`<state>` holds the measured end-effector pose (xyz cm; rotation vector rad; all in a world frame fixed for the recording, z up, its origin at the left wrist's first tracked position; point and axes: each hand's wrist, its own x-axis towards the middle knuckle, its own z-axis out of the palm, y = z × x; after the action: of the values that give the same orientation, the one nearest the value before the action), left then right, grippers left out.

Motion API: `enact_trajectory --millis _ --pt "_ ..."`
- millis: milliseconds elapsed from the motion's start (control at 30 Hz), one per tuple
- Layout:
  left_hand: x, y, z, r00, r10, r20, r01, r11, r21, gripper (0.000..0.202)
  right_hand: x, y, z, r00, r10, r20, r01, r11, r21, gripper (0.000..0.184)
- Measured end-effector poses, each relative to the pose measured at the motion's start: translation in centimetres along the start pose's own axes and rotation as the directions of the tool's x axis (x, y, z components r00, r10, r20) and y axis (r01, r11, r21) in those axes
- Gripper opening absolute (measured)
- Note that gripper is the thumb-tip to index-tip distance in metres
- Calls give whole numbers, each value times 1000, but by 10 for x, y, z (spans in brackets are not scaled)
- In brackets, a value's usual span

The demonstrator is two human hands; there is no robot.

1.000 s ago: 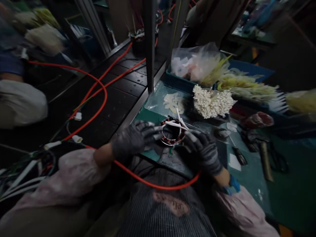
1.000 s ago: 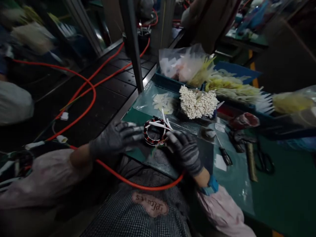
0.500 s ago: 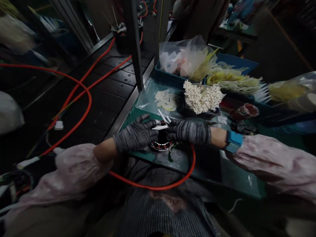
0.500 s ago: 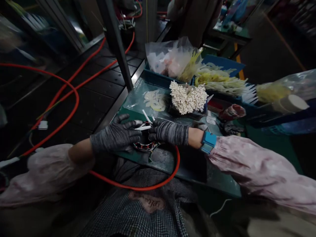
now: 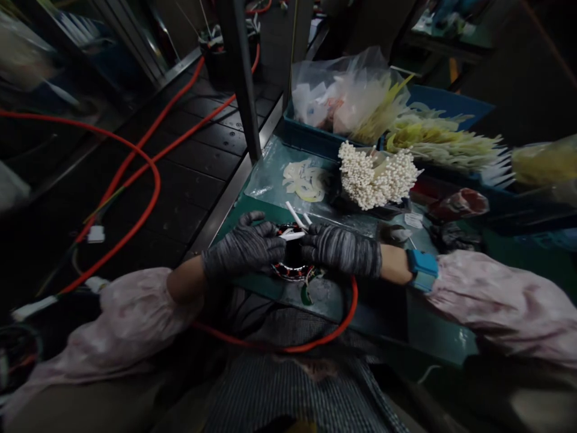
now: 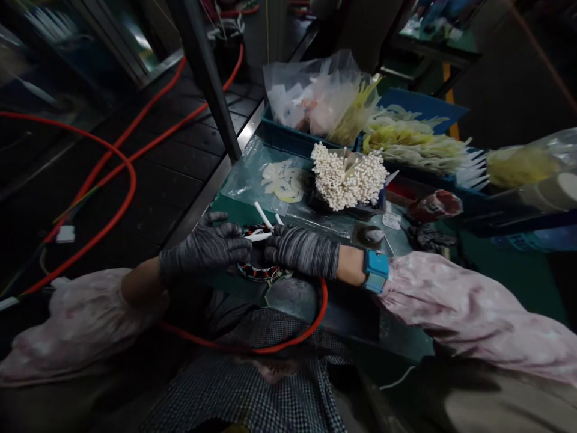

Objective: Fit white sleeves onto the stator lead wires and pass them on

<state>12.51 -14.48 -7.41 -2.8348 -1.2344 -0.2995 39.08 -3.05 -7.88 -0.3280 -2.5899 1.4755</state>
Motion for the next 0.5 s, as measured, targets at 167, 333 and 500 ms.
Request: enact_trajectory --millis 167,333,500 --pt "-10 -5 11 1000 -27 -6 27 995 -98 13 -29 18 7 931 -363 -30 295 799 -524 25" --pt "-9 -5 13 995 -94 22 96 971 -217 20 -56 29 23 826 -528 -199 276 686 -673 22" --pt "3 -9 -12 995 -94 -33 73 912 -403 14 -83 -11 78 690 -365 -625 -75 823 -563 55"
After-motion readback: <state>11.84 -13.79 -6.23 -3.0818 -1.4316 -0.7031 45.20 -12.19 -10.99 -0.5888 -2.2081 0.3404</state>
